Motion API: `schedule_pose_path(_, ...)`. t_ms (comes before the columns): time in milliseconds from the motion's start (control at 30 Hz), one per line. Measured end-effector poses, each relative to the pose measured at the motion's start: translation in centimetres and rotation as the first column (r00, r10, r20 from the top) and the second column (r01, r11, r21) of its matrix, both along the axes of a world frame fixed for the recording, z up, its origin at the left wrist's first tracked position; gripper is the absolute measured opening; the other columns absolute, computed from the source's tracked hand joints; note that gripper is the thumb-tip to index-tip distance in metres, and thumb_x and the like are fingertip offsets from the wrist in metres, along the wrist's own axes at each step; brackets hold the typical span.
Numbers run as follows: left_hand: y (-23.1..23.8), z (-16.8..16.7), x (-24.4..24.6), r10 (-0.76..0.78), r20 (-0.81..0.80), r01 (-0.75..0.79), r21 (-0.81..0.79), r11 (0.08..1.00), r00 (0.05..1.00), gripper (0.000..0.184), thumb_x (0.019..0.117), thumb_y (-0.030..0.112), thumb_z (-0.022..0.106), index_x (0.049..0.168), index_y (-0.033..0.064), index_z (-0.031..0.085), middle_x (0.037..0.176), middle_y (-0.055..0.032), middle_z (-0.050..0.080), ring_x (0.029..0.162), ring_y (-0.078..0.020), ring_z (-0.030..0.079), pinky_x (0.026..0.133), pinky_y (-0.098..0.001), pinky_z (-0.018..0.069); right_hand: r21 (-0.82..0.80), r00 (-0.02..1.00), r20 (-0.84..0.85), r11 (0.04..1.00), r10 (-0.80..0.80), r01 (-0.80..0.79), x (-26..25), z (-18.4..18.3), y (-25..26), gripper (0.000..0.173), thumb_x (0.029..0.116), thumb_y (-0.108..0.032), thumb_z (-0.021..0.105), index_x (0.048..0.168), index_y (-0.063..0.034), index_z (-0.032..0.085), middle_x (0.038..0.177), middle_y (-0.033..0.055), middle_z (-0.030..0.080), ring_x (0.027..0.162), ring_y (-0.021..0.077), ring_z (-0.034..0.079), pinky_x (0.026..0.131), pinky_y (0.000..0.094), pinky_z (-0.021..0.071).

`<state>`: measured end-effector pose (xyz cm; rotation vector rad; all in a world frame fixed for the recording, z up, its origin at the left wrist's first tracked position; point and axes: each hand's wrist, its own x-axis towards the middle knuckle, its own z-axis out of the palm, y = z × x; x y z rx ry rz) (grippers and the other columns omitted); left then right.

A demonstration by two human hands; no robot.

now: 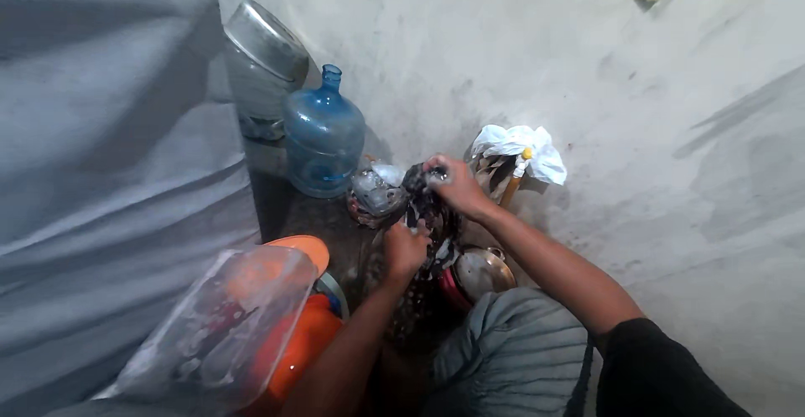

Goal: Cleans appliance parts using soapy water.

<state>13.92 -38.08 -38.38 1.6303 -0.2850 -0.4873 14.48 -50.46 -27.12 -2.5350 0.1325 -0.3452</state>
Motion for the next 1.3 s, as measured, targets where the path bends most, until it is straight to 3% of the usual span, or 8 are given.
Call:
schedule_pose_path(267, 1.1, -2.2, 2.8, 0.157, -0.195, -0.205, -0.258, 0.944, 0.968, 0.043, 0.1017, 0.043, 0.063, 0.124, 0.0065, 0.063, 0.097, -0.0057, 0.079, 0.078, -0.0205, 0.076, 0.072, -0.0416, 0.0625, 0.457, 0.891, 0.341, 0.881, -0.301, 0.123, -1.6, 1.1, -4.7, 0.047, 0.1049, -0.034, 0.031, 0.087, -0.0099, 0.068, 0.077, 0.0014, 0.067, 0.076, 0.0126, 0.066, 0.071, 0.0393, 0.0577)
schedule_pose_path(333, 1.1, -2.3, 3.1, 0.167, -0.241, -0.235, -0.289, 0.928, 0.956, 0.045, 0.1014, 0.044, 0.063, 0.125, 0.0052, 0.062, 0.094, -0.0071, 0.079, 0.075, -0.0212, 0.076, 0.071, -0.0413, 0.0628, 0.321, 0.917, 0.254, 0.921, -0.307, 0.22, -1.8, 1.2, -4.3, 0.056, 0.1061, -0.052, 0.042, 0.094, -0.0061, 0.071, 0.085, 0.0079, 0.071, 0.083, 0.0185, 0.069, 0.077, 0.0453, 0.0588)
schedule_pose_path(433, 0.5, -1.9, 2.4, 0.19, -0.196, -0.237, -0.256, 0.937, 0.962, 0.04, 0.1018, 0.04, 0.064, 0.12, 0.0046, 0.063, 0.093, -0.0095, 0.077, 0.074, -0.0216, 0.075, 0.069, -0.0418, 0.0625, 0.045, 0.992, -0.015, 0.991, -0.125, 0.125, -2.0, 1.0, -1.9, 0.049, 0.0905, -0.038, 0.077, 0.126, -0.0048, 0.067, 0.119, 0.0134, 0.069, 0.11, 0.0233, 0.067, 0.099, 0.0482, 0.0551)
schedule_pose_path(500, 0.1, -1.6, 2.1, 0.221, -0.153, -0.249, -0.199, 0.948, 0.963, 0.037, 0.1014, 0.034, 0.066, 0.117, 0.0009, 0.064, 0.097, -0.0185, 0.069, 0.083, -0.0304, 0.067, 0.076, -0.0523, 0.0559, -0.07, 0.981, -0.194, 0.997, 0.03, -0.044, -1.7, 0.0, -0.5, 0.051, 0.0859, -0.027, 0.084, 0.127, -0.0039, 0.065, 0.119, 0.0163, 0.069, 0.11, 0.027, 0.068, 0.099, 0.05, 0.0551)
schedule_pose_path(700, 0.6, -2.0, 3.5, 0.288, -0.302, -0.384, -0.335, 0.86, 0.909, 0.043, 0.1026, 0.041, 0.062, 0.124, 0.0044, 0.061, 0.095, -0.0075, 0.078, 0.076, -0.0197, 0.075, 0.073, -0.04, 0.0616, -0.373, 0.918, -0.381, 0.927, -0.112, -0.041, -1.2, 1.6, -0.5, 0.037, 0.0887, -0.012, 0.076, 0.124, -0.0051, 0.068, 0.114, 0.0195, 0.07, 0.107, 0.0362, 0.068, 0.095, 0.0584, 0.0534)
schedule_pose_path(833, 1.7, -1.4, 4.0, 0.302, -0.359, -0.418, -0.31, 0.854, 0.883, 0.047, 0.1005, 0.043, 0.065, 0.124, 0.0032, 0.061, 0.094, -0.0088, 0.076, 0.077, -0.0208, 0.075, 0.072, -0.0399, 0.063, -0.406, 0.953, -0.004, 0.871, -0.304, 0.277, -1.8, 3.1, -2.3, 0.045, 0.0861, -0.012, 0.076, 0.128, -0.0032, 0.062, 0.122, 0.0244, 0.064, 0.109, 0.0407, 0.066, 0.093, 0.0594, 0.0544)
schedule_pose_path(967, 0.7, -2.0, 3.6, 0.264, -0.396, -0.405, -0.33, 0.853, 0.88, 0.045, 0.0985, 0.043, 0.068, 0.116, 0.0015, 0.064, 0.092, -0.0103, 0.077, 0.075, -0.0222, 0.076, 0.071, -0.0401, 0.0645, -0.334, 0.951, 0.209, 0.897, -0.23, 0.29, -1.3, 2.1, -3.3, 0.058, 0.0838, -0.017, 0.083, 0.131, -0.0019, 0.052, 0.126, 0.0237, 0.061, 0.113, 0.0379, 0.064, 0.096, 0.0543, 0.0546)
schedule_pose_path(1300, -0.3, -3.6, 3.9, 0.28, -0.525, -0.544, -0.457, 0.704, 0.804, 0.044, 0.0983, 0.037, 0.07, 0.12, -0.0001, 0.062, 0.092, -0.0141, 0.077, 0.077, -0.0267, 0.077, 0.073, -0.043, 0.0656, -0.476, 0.889, -0.347, 0.873, -0.298, 0.107, -1.9, 1.9, -3.7, 0.034, 0.0926, -0.021, 0.073, 0.123, -0.0065, 0.069, 0.112, 0.0205, 0.071, 0.108, 0.0392, 0.067, 0.095, 0.061, 0.0524)
